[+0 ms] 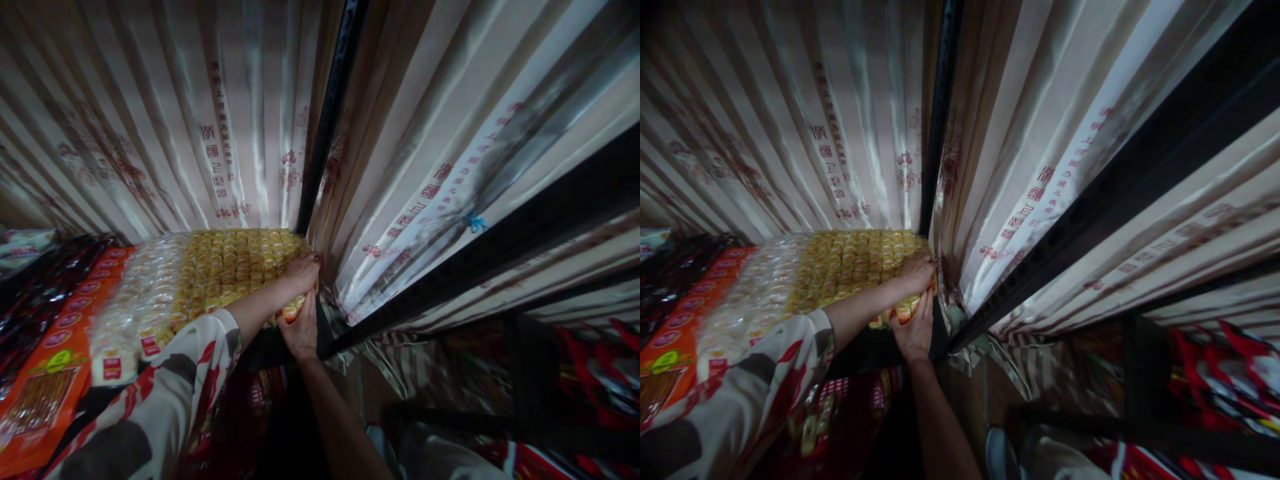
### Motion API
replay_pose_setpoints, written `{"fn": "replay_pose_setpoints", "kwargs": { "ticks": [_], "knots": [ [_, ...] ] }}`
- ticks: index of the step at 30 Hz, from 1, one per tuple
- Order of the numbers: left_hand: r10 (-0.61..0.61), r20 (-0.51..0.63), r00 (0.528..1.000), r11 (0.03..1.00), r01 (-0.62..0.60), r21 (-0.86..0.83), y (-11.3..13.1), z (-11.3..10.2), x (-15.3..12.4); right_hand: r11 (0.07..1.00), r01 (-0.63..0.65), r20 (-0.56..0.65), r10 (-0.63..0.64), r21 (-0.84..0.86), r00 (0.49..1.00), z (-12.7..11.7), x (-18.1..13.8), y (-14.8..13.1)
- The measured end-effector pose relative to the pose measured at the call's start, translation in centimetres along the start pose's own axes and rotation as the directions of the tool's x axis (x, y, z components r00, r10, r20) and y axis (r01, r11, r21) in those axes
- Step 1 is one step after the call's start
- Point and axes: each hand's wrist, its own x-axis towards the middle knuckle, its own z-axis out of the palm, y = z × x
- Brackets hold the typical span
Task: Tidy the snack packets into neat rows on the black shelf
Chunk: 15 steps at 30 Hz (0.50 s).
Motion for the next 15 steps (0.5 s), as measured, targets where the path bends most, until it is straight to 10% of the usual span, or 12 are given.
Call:
{"fn": "replay_pose_setpoints", "kwargs": {
  "ticks": [15],
  "knots": [
    [0.098,0.059,0.993,0.995,-0.096,-0.032,-0.1,0.4,0.5,0.999,-0.026,0.011,0.026,0.038,1.0,-0.2,0.4,0.0]
  ]
}}
